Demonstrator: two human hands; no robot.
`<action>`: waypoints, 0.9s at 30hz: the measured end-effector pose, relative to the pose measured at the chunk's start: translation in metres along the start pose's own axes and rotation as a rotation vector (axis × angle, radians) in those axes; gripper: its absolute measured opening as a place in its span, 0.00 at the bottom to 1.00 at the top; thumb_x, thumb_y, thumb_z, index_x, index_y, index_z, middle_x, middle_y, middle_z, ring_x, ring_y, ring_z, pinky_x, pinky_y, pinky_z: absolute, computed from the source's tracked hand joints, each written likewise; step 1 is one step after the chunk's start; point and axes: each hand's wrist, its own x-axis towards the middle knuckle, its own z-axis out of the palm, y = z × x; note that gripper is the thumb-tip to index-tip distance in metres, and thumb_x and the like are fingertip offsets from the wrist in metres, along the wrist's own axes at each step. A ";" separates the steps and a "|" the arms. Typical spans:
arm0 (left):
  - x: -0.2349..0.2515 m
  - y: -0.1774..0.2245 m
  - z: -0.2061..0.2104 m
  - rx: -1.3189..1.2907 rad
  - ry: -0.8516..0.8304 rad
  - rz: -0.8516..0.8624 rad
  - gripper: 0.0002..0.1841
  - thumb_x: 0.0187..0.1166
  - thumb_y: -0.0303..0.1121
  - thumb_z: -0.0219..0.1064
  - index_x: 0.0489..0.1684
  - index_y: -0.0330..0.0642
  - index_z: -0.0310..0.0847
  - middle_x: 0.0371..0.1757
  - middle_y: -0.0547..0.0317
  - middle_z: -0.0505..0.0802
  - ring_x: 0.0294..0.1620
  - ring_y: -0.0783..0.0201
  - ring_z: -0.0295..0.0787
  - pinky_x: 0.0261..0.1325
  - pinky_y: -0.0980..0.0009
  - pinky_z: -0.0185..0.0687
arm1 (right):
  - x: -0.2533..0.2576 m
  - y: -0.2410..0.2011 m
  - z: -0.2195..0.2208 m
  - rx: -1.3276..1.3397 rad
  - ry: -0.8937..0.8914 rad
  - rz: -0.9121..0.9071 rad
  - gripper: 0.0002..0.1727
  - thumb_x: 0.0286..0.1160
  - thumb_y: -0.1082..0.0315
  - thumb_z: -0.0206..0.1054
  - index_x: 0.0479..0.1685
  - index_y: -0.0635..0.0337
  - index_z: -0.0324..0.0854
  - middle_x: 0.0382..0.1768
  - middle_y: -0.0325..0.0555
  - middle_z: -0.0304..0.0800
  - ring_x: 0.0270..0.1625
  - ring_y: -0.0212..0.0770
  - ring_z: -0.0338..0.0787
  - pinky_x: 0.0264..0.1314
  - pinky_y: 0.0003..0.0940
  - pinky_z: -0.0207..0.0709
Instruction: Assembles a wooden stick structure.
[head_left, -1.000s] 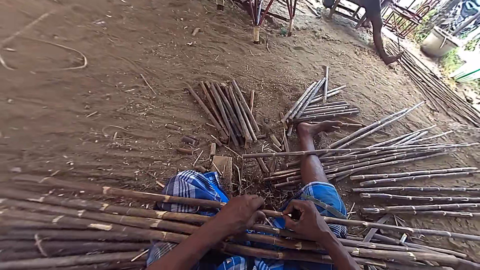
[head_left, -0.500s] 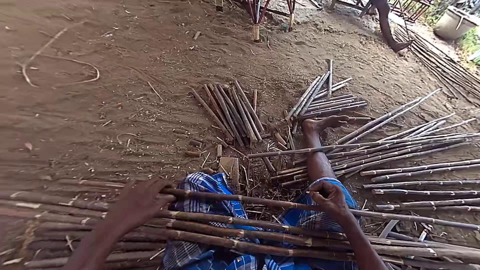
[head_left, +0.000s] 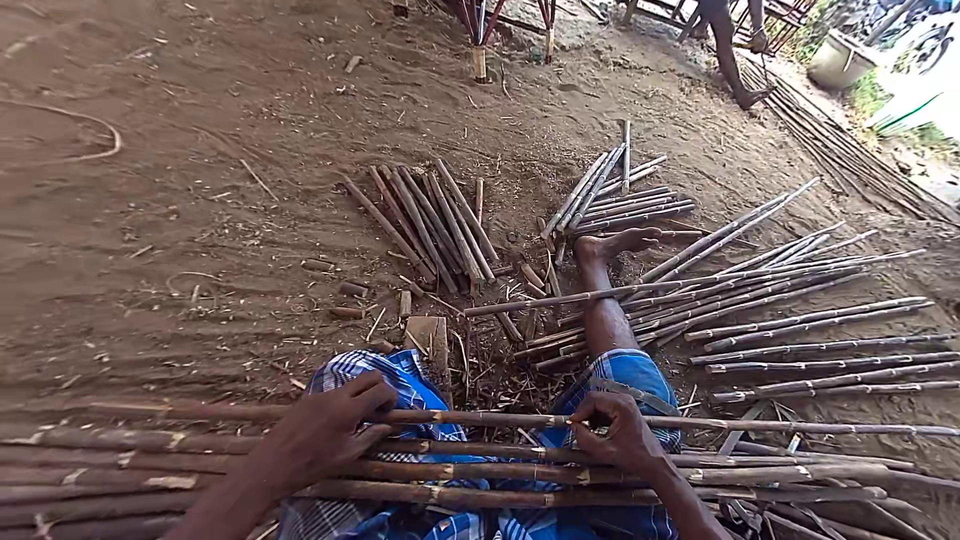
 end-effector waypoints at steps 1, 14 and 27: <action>-0.002 -0.001 -0.001 -0.011 0.000 0.001 0.16 0.69 0.57 0.68 0.38 0.56 0.86 0.39 0.69 0.85 0.30 0.70 0.85 0.27 0.63 0.85 | 0.000 0.000 0.001 -0.009 0.000 -0.008 0.03 0.66 0.68 0.74 0.35 0.56 0.91 0.31 0.35 0.93 0.29 0.26 0.89 0.31 0.25 0.85; 0.002 0.006 -0.002 0.101 -0.037 0.018 0.31 0.89 0.62 0.40 0.38 0.56 0.91 0.36 0.70 0.91 0.39 0.66 0.91 0.39 0.61 0.89 | 0.009 0.001 -0.003 -0.091 -0.037 0.003 0.02 0.63 0.67 0.75 0.31 0.54 0.90 0.29 0.32 0.90 0.27 0.22 0.84 0.29 0.21 0.80; 0.034 0.054 0.007 0.048 -0.113 0.170 0.21 0.85 0.59 0.57 0.42 0.53 0.85 0.36 0.66 0.85 0.29 0.67 0.86 0.27 0.66 0.85 | 0.017 -0.019 0.040 -0.016 0.026 -0.120 0.03 0.67 0.69 0.74 0.35 0.59 0.89 0.32 0.38 0.92 0.32 0.27 0.89 0.35 0.25 0.86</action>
